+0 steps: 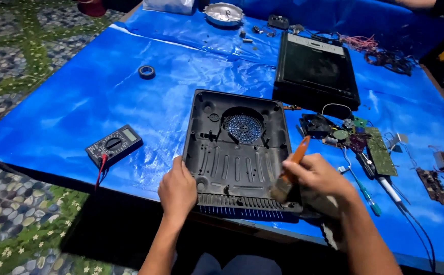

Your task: Cleaning the internal components of an induction stove, including the plastic casing and circuit boards, using a brush and cloth.

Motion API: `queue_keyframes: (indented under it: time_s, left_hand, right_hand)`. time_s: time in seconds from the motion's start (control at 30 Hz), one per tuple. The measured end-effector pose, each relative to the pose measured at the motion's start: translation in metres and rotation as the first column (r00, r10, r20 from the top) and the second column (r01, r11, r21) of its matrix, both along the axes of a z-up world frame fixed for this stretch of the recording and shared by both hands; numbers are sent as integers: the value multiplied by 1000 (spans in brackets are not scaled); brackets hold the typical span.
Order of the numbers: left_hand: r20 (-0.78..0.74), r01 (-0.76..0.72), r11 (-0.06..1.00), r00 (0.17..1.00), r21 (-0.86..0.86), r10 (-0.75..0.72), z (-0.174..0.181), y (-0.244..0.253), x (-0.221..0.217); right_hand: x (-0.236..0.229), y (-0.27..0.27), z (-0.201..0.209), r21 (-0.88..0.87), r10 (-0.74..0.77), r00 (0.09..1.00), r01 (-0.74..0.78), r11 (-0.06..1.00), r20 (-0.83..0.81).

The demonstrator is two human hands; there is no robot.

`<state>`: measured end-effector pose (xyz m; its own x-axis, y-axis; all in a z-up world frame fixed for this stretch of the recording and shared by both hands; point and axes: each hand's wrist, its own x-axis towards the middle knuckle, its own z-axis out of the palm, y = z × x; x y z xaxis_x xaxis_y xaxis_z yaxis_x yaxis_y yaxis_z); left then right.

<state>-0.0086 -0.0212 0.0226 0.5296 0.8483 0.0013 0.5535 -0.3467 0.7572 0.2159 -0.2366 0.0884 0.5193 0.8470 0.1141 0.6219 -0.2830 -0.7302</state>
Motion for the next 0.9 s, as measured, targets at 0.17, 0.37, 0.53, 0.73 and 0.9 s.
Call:
queue_keyframes:
  time_s: [0.17, 0.37, 0.53, 0.73, 0.9]
  left_hand:
    - [18, -9, 1000, 1000, -14, 9, -1, 1, 1]
    - [25, -1, 998, 1000, -57, 2, 8, -1, 0]
    - [24, 8, 998, 1000, -59, -7, 9, -2, 0]
    - [-20, -34, 996, 999, -81, 32, -25, 9, 7]
    - [82, -55, 990, 994, -132, 67, -15, 0, 2]
  right_hand:
    - [60, -27, -22, 260, -263, 958, 283, 923, -110]
    - [66, -45, -32, 312, -455, 851, 520, 795, -262]
    - [56, -71, -35, 226, -520, 774, 614, 756, -363]
    - [27, -88, -29, -41, -722, 691, 721, 692, -39]
    - [8, -106, -77, -43, -507, 745, 580, 814, 434]
